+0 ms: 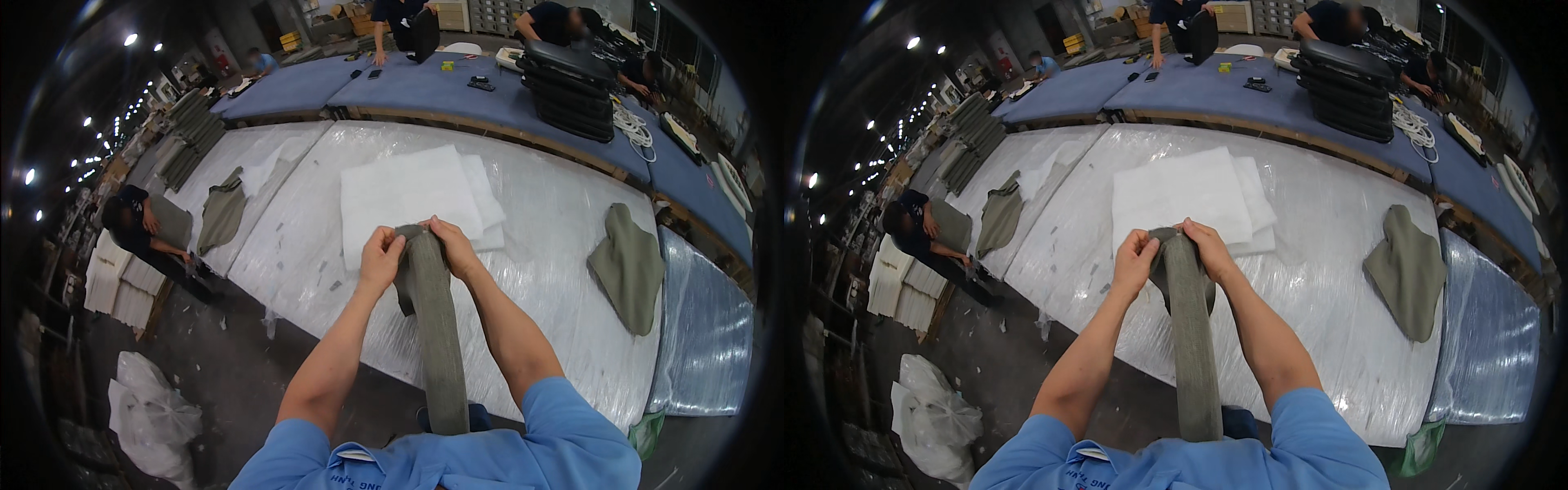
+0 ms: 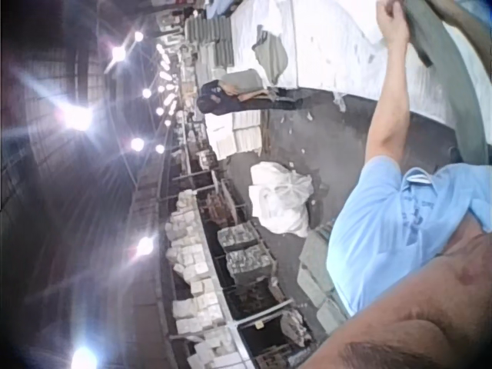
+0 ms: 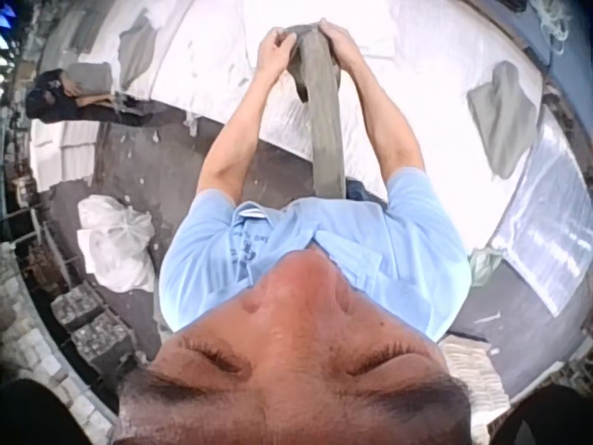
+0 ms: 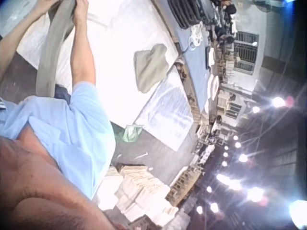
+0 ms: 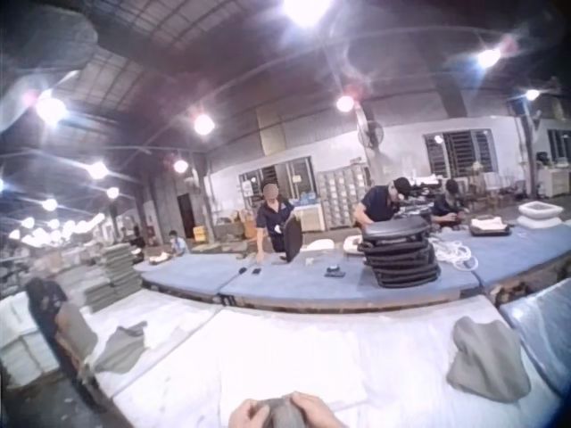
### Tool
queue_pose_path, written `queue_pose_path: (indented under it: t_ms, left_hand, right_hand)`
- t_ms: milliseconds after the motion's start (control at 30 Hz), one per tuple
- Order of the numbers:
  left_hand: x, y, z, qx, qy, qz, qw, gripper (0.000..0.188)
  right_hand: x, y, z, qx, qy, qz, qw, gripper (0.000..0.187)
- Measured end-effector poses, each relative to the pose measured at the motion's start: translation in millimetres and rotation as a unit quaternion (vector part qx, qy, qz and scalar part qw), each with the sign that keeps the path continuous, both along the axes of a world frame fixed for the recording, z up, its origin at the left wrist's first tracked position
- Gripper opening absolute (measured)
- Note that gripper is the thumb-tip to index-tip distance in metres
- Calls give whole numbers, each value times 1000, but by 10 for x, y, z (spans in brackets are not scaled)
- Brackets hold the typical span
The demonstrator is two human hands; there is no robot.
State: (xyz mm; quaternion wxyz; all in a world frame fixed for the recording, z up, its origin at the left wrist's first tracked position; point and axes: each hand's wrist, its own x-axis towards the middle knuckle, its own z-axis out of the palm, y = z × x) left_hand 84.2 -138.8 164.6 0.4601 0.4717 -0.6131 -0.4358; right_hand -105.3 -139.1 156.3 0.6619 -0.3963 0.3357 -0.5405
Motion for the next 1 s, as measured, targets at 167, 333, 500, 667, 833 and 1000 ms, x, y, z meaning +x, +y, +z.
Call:
queue_pose_path:
  t_ms: [167,333,500,667,833,1000]
  left_hand:
    - [-105,41,147,75,84,-29,993,15]
    - [-23,-17,110,0,37,-15,999,23]
    - [-243,-117,46,10,135,39,990,30]
    - [-529,-352,85,-56,21,135,989,39]
    - [-681,-514,119,-113,-165,185,962,55]
    - [-650,-678,30,-168,-208,167,949,61]
  right_hand:
    - [-150,-48,16,31,37,48,998,57]
    - [-172,-127,1,48,77,87,992,61]
    - [-103,-108,-73,50,80,73,993,58]
    - [54,53,-147,45,56,-53,996,53]
    - [37,166,-134,46,58,-118,990,48]
    - [175,179,-97,21,38,-124,991,50]
